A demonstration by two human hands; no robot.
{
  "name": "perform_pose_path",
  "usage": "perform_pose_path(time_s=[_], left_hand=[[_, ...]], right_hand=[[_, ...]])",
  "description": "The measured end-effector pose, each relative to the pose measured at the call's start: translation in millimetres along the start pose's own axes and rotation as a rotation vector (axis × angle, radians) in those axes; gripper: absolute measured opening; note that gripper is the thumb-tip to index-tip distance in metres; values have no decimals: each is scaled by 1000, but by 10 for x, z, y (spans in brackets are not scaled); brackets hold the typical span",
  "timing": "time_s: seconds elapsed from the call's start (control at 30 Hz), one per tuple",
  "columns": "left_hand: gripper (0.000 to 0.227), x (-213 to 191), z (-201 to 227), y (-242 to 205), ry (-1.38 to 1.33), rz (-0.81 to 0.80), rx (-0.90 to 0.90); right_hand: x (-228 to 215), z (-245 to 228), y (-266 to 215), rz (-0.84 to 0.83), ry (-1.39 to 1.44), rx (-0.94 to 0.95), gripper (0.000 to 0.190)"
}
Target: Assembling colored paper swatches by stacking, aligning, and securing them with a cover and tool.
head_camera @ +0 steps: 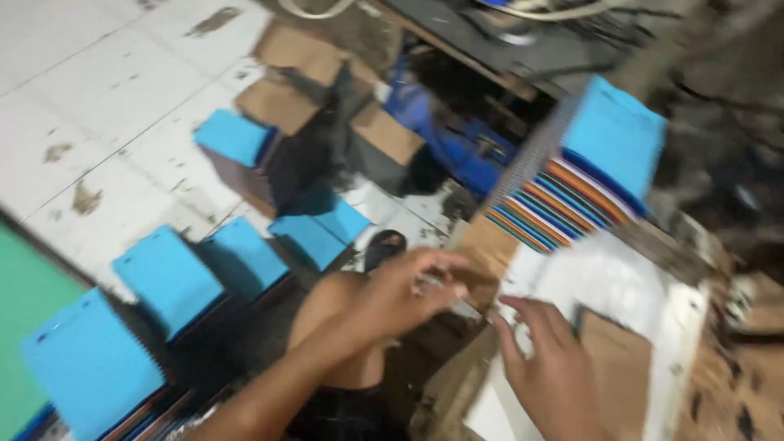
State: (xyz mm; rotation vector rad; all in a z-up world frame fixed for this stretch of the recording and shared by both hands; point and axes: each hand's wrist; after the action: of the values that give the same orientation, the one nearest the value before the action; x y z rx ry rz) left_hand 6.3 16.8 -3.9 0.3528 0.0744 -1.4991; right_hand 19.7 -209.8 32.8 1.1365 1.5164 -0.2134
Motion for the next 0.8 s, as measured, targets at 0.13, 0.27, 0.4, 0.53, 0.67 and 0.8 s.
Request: perform_pose_path(time_s=[0.13,0.27,0.4,0.53,0.67,0.8], left_hand=[[27,-663,-957,270,-160,315,-216],[38,-923,-2623,361,-272,791,-523],[59,-561,-4232,229,-307,939,-970],[65,-17,-5498,117,-256,1036,-1306],[75,106,-5761,161,-216,1072,-1445],[58,38,-6142,359,208,1272,-1337]], right_hand=[[942,-182,1037,-248,348,-129,24],[2207,-250,1763,-518,292,-73,24],[3451,-100,2127,-801,254,4,27],[4553,130,1994,-891,276,100,28],[5438,399,1663,-1043,284,97,33],[5753,442,1434,-1131,285,138,38]])
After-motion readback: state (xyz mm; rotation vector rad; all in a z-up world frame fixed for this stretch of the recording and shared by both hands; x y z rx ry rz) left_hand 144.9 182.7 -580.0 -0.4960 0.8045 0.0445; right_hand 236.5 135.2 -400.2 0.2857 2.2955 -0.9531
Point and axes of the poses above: each hand's wrist, its own y-axis towards the middle knuckle, its own x-axis out of the palm, z = x × y, and after that the axes turned 5 degrees about y, right-handed
